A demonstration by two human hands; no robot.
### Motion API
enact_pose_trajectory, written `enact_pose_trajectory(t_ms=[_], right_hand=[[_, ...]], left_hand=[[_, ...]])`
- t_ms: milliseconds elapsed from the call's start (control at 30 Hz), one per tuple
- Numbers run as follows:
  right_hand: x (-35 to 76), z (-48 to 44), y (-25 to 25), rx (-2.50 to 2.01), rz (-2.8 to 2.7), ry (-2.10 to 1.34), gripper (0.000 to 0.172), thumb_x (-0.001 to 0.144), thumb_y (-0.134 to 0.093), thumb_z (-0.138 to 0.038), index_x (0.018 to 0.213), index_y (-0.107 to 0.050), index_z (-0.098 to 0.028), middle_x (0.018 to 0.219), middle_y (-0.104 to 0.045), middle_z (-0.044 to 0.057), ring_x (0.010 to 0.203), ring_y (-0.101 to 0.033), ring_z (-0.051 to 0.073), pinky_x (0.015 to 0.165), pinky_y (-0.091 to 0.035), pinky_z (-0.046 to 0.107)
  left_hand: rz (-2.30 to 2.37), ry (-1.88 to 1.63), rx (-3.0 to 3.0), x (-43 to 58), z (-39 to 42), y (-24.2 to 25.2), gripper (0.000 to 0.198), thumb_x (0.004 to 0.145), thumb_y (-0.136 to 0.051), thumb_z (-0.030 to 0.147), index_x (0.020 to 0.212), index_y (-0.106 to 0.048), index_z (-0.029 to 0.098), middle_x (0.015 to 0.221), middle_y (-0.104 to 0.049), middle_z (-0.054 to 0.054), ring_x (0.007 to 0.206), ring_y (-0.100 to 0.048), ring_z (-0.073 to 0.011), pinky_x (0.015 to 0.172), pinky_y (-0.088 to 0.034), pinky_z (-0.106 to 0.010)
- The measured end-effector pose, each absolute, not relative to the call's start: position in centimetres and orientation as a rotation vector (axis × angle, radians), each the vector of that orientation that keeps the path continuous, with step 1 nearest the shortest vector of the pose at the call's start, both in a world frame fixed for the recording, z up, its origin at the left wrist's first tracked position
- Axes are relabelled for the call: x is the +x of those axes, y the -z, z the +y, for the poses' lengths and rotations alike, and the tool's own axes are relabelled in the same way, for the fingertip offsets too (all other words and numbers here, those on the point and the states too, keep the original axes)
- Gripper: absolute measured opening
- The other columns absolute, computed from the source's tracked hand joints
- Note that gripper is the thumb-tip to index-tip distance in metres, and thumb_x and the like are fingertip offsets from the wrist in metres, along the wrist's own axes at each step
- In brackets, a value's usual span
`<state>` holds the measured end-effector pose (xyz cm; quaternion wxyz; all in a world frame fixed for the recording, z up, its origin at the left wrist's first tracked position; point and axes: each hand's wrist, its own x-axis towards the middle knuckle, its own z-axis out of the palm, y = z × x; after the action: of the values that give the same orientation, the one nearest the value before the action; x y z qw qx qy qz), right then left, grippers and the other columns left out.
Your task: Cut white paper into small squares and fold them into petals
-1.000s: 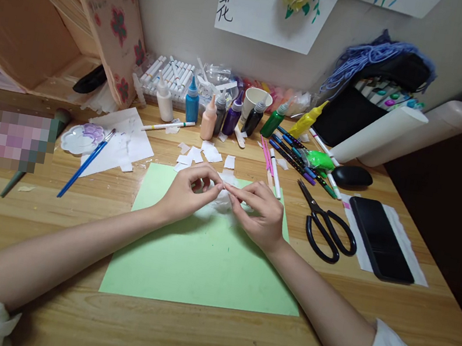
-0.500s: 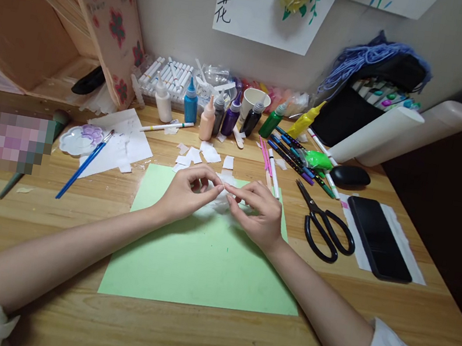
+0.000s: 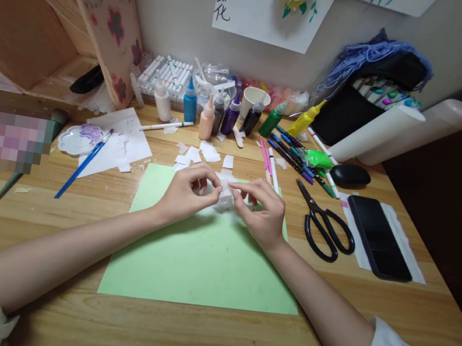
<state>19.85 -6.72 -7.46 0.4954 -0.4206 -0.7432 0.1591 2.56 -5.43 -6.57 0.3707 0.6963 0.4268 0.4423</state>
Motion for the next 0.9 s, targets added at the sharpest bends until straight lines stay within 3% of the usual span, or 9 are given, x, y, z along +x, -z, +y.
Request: enact_pose_trajectory(t_ms=[467,900], right_hand=[[19.68,-6.63,7.24,-1.011,-1.857,-0.392,0.005,0.077,-0.063,-0.018,0.076,-0.068,-0.019,0.059,-0.057,0.000,0.057,-0.048,0.013,0.054,-0.038,0.027],[19.81,-6.69,7.34,-1.038,-1.850,-0.396,0.006,0.077,-0.062,-0.017,0.074,-0.066,-0.019,0.060,-0.055,0.000,0.058,-0.047,0.013,0.053,-0.038,0.027]], left_hand=[[1.113,-1.096,1.934,2.71,-5.82,6.49,0.005,0.073,-0.063,0.020,0.071,-0.063,0.015,0.069,-0.055,-0.001,0.054,-0.040,-0.0079,0.051,-0.034,-0.022],[1.107,-1.094,1.926,2.72,-5.78,6.61,0.006,0.074,-0.063,0.021,0.072,-0.062,0.016,0.070,-0.056,-0.001,0.054,-0.041,-0.0080,0.050,-0.035,-0.021]])
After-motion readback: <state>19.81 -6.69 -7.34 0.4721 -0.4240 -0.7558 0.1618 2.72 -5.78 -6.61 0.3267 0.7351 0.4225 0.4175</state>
